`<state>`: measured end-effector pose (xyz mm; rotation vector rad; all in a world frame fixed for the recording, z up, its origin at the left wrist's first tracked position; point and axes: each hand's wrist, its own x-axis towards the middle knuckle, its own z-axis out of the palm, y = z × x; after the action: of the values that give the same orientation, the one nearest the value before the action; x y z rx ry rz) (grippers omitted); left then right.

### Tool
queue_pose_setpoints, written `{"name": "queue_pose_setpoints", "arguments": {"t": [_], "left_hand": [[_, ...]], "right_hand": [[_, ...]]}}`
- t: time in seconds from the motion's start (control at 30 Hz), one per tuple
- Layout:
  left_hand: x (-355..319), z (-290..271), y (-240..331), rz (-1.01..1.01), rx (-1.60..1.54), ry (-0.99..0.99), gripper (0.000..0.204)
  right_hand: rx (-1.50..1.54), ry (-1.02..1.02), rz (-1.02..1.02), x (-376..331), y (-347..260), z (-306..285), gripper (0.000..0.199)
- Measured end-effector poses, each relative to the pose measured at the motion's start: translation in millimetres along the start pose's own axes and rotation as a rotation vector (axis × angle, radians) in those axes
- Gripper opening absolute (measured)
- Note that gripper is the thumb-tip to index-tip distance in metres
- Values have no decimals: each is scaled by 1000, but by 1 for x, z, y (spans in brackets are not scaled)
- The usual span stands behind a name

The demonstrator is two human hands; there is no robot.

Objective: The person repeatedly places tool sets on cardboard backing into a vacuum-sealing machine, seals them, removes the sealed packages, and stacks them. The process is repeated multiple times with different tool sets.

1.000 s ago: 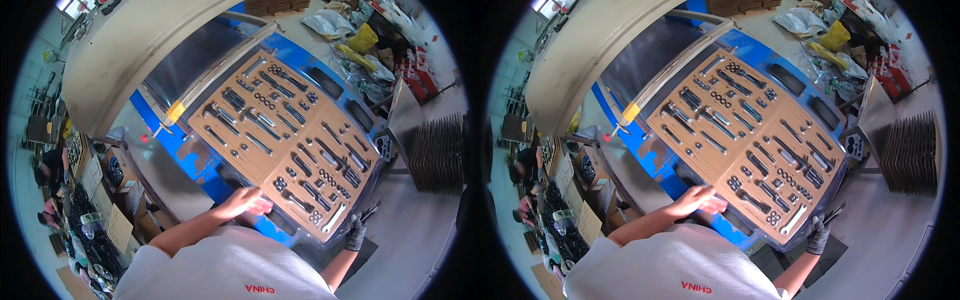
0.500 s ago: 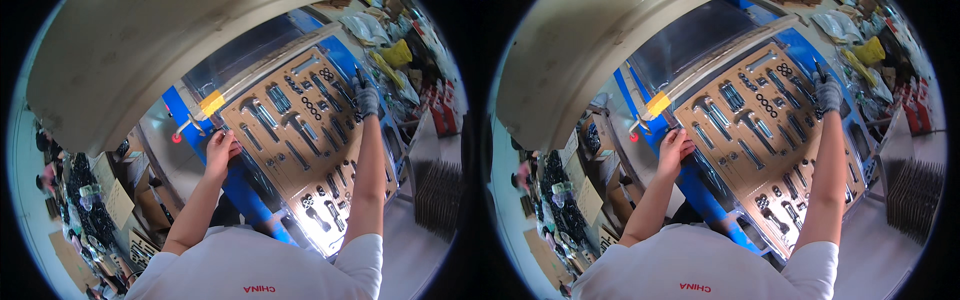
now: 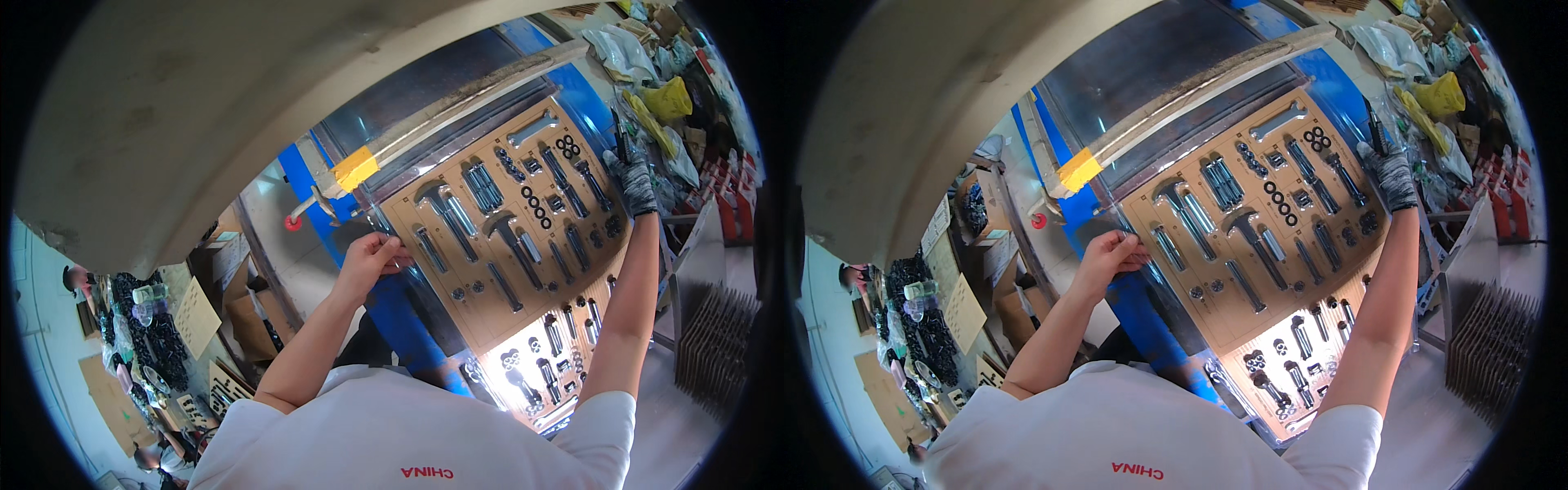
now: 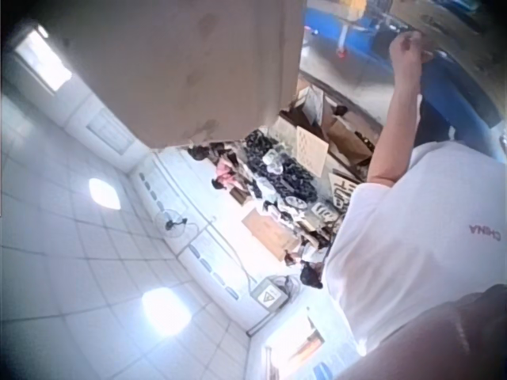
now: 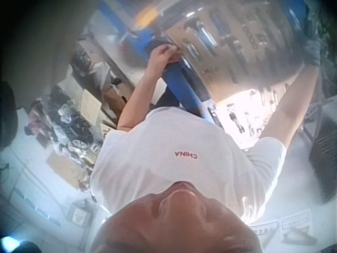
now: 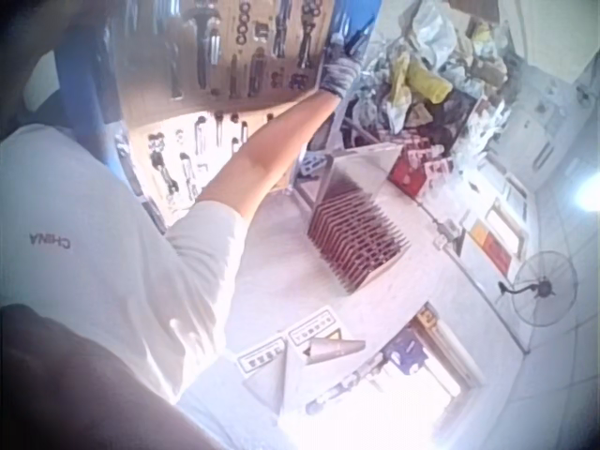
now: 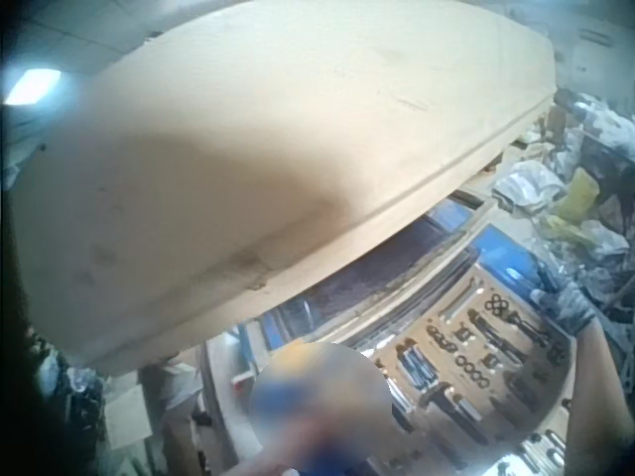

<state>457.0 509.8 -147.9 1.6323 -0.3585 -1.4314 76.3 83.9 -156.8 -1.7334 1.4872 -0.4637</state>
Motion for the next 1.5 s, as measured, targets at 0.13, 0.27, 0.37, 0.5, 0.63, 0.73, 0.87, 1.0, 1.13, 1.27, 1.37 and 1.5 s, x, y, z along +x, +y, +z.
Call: {"name": "queue_pose_setpoints", "arguments": {"t": [0.13,0.27,0.37,0.5,0.63,0.73,0.87,1.0,1.13,1.27,1.37,1.5], "left_hand": [[5,-4,1,-26,21,-43,30],[7,-9,-2,-12,-4,-126,29],[-6,-39,12,-60,33,-309,33],[-39,-125,78,134,-504,-101,65],[-42,-139,139,677,-344,341,55],[-65,-104,132,989,46,597,43],[-72,-94,114,749,450,622,35],[-5,-122,125,579,1127,791,32],[39,-134,112,637,1031,974,35],[48,-135,101,674,937,952,34],[46,-136,102,693,937,965,34],[43,-134,103,766,931,1006,33]], "right_hand": [[155,-39,-8,2,8,-8,41],[132,-36,17,10,5,-17,40],[83,-31,24,7,-3,-20,39],[-440,468,24,-27,-48,-4,39],[196,411,-409,-75,-151,74,37],[-94,113,-557,-116,-205,164,28],[-792,8,-272,-109,-208,248,51],[-926,19,-527,-91,-192,259,49],[-847,-293,-453,-123,-215,225,50],[-919,-426,-878,-170,-257,201,50],[-940,-449,-952,-176,-274,208,50],[-916,-485,-974,-158,-262,219,50]]}}
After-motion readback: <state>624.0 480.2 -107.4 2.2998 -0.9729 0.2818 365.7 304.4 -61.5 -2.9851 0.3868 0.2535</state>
